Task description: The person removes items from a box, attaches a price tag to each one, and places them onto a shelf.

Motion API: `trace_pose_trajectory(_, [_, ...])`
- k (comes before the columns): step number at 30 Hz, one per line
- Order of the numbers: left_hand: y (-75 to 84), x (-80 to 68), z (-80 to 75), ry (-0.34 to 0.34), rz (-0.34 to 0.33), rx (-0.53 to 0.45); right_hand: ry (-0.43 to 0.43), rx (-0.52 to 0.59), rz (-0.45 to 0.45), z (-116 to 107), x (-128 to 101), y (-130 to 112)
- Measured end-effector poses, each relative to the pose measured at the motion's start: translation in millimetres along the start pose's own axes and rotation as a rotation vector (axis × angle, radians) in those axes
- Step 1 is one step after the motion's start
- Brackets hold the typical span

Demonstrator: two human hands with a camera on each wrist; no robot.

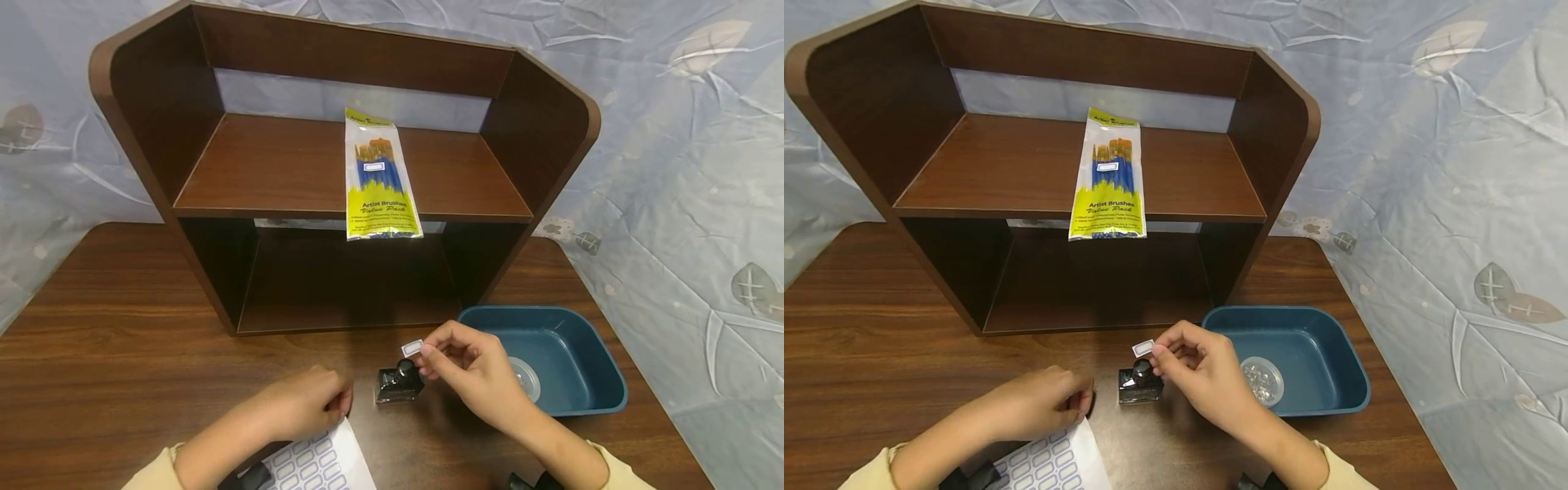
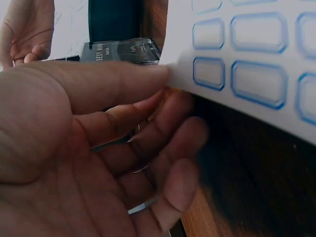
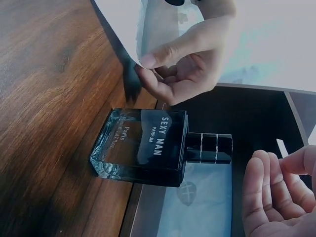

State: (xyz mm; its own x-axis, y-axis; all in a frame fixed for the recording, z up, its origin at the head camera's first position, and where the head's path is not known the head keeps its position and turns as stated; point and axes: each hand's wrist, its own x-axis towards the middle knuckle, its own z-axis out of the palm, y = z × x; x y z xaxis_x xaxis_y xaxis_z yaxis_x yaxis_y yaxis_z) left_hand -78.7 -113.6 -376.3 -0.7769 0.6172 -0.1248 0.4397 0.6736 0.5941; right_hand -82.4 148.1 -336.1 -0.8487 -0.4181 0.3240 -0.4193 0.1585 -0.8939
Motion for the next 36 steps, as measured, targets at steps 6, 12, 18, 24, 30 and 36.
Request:
trace_pose_trajectory(6, [7.6,3.0,1.7,-0.011,-0.073,0.071,0.002,-0.014,-0.001,-0.7,-0.8,0.4])
trace_pose_trajectory(12, [14.9,12.9,0.5,0.111,-0.039,0.08,0.002,-0.018,0.011,-1.1,-1.3,0.9])
trace_pose_trajectory(18, [16.1,21.7,2.2,0.189,0.053,-0.001,0.005,-0.019,0.032,-1.3,-1.9,1.2])
trace_pose_trajectory(24, [16.3,27.0,3.2,0.167,0.122,-0.066,0.011,-0.01,0.043,-1.6,-2.6,2.0])
trace_pose_trajectory(30, [16.4,29.6,4.6,0.137,0.152,-0.097,0.021,-0.008,0.039,-2.0,-3.4,3.1])
trace_pose_trajectory(36, [16.3,31.1,6.1,0.141,0.176,-0.09,0.025,0.014,0.065,-2.4,-4.1,3.7])
